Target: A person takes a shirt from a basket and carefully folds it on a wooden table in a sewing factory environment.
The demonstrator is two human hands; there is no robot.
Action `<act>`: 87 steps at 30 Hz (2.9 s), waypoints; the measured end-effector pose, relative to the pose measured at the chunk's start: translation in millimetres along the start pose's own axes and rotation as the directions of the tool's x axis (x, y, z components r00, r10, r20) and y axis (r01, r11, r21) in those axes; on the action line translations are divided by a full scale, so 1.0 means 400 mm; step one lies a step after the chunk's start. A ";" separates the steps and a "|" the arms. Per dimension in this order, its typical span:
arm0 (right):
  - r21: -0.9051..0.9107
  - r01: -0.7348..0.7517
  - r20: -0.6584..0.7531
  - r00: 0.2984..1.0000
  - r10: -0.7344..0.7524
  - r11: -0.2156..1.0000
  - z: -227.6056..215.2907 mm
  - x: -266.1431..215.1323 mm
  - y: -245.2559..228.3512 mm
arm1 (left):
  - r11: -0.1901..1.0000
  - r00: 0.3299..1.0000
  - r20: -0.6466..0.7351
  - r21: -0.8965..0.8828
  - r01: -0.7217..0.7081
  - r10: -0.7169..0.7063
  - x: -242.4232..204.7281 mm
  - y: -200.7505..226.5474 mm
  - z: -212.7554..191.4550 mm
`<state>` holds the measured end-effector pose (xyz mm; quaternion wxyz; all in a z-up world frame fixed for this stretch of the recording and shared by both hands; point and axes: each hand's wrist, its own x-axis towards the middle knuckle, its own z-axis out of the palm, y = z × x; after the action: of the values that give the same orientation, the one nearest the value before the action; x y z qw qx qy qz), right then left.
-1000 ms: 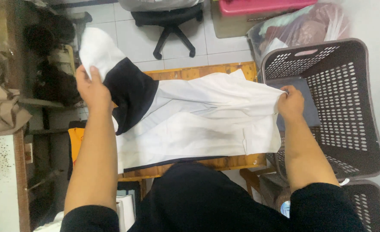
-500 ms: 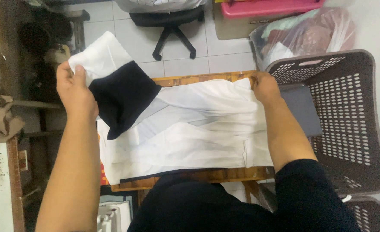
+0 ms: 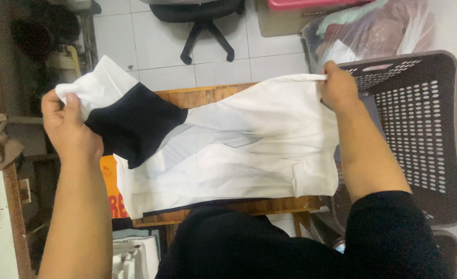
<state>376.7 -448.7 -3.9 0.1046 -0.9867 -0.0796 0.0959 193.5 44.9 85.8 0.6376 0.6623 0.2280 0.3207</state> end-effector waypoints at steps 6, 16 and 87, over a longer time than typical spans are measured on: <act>0.277 0.060 -0.269 0.963 0.017 0.959 -0.165 -0.023 0.057 | 0.980 0.979 0.107 -0.123 -0.159 0.173 -0.015 0.081 0.038; 0.505 0.217 -0.498 0.864 0.077 0.836 -0.204 -0.127 0.072 | 0.974 0.968 0.104 -0.032 -0.226 0.228 -0.015 0.131 0.031; 0.466 -0.536 0.154 0.833 0.532 0.705 0.065 -0.461 0.008 | 0.282 0.597 0.428 0.902 -0.327 -0.678 -0.436 -0.274 -0.062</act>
<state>193.1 -479.4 2.3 0.3186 -0.9070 0.2355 0.1428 67.2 -52.7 -46.7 0.1831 0.9285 0.1538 -0.2841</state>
